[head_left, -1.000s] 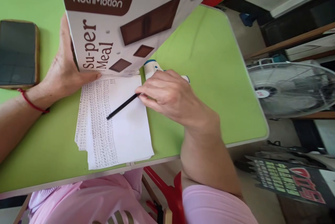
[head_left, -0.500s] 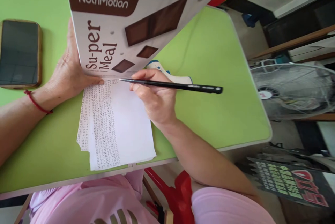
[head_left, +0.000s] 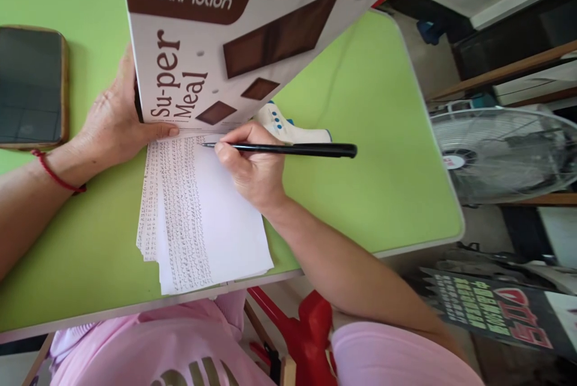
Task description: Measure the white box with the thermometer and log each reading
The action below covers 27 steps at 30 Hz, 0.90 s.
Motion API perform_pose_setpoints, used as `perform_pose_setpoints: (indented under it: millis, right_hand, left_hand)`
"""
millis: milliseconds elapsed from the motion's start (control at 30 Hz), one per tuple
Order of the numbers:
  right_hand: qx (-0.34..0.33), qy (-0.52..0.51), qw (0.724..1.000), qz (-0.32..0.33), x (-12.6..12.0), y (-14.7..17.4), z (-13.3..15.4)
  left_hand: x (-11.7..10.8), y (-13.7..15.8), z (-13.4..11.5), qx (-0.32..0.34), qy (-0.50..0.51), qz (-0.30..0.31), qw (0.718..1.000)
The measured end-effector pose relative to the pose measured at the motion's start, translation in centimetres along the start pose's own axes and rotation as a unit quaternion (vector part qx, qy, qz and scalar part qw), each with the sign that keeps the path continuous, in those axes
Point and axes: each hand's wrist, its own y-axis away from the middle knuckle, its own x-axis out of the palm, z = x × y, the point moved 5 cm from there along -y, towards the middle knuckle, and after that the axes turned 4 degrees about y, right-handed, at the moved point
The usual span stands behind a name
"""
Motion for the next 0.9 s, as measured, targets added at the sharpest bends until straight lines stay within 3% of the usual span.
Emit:
perform_pose_setpoints:
  millis: [133,367,900]
  right_hand:
    - [-0.012,-0.02,0.999,0.031,0.3,0.1,0.2]
    - [-0.005,0.022,0.999,0.028,0.4,0.1,0.3]
    - [-0.02,0.005,0.999,0.031,0.4,0.1,0.4]
  left_hand:
    - [0.3,0.0,0.2,-0.008,-0.071,0.032,0.997]
    - [0.8,0.3,-0.9,0.081,-0.042,0.033,0.995]
    - [0.9,0.3,-0.9,0.069,-0.048,0.034,0.996]
